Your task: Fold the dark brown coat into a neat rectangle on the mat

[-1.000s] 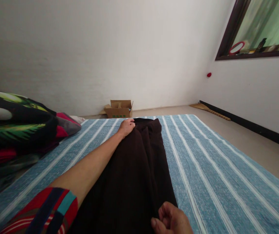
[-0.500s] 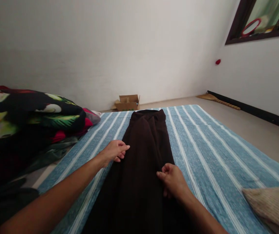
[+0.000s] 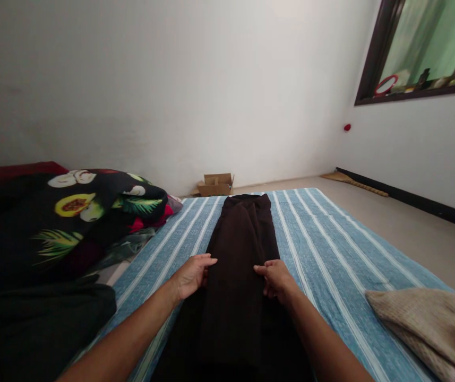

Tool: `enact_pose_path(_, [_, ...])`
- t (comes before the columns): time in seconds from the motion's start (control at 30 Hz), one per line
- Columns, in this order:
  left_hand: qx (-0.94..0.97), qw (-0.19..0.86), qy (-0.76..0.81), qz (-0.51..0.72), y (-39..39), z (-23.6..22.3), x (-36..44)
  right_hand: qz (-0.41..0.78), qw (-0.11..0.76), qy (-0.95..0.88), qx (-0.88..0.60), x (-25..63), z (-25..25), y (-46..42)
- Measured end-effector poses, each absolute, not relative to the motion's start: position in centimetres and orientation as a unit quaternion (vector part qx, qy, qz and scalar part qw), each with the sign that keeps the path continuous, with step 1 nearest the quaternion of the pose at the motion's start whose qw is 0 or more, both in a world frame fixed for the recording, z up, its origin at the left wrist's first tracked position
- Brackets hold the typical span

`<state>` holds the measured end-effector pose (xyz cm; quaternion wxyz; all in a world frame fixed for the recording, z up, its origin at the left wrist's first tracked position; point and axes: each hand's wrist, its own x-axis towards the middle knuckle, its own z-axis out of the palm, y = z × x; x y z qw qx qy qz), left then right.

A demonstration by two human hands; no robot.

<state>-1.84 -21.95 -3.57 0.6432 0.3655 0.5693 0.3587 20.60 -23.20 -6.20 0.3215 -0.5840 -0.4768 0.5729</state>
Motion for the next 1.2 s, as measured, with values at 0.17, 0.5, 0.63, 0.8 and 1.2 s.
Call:
enact_pose_path(0.17, [0.319,0.712,0.512,0.359,-24.0,-3.7,-1.2,0.534,0.29,-0.481,-0.632,19.8,-6.0,-23.4])
enact_pose_path(0.5, [0.311,0.704,0.507,0.389,-26.0,-4.8,-1.0,0.102,0.267,-0.745,-0.604,19.6,-5.9,-30.6])
enact_pose_path(0.63, [0.31,0.687,0.52,0.402,-26.2,-4.6,-0.5,-0.04,0.228,-0.86,-0.455,18.4,-8.4,-34.0])
enact_pose_path(0.8, [0.336,0.662,0.528,0.413,-25.9,-3.7,0.8,-0.071,0.194,-0.866,-0.456,17.4,-9.9,-34.0])
enact_pose_path(1.2, [0.549,0.53,0.558,0.326,-23.9,-1.8,1.1,0.478,0.64,-0.31,-0.516,28.1,-3.9,-31.8])
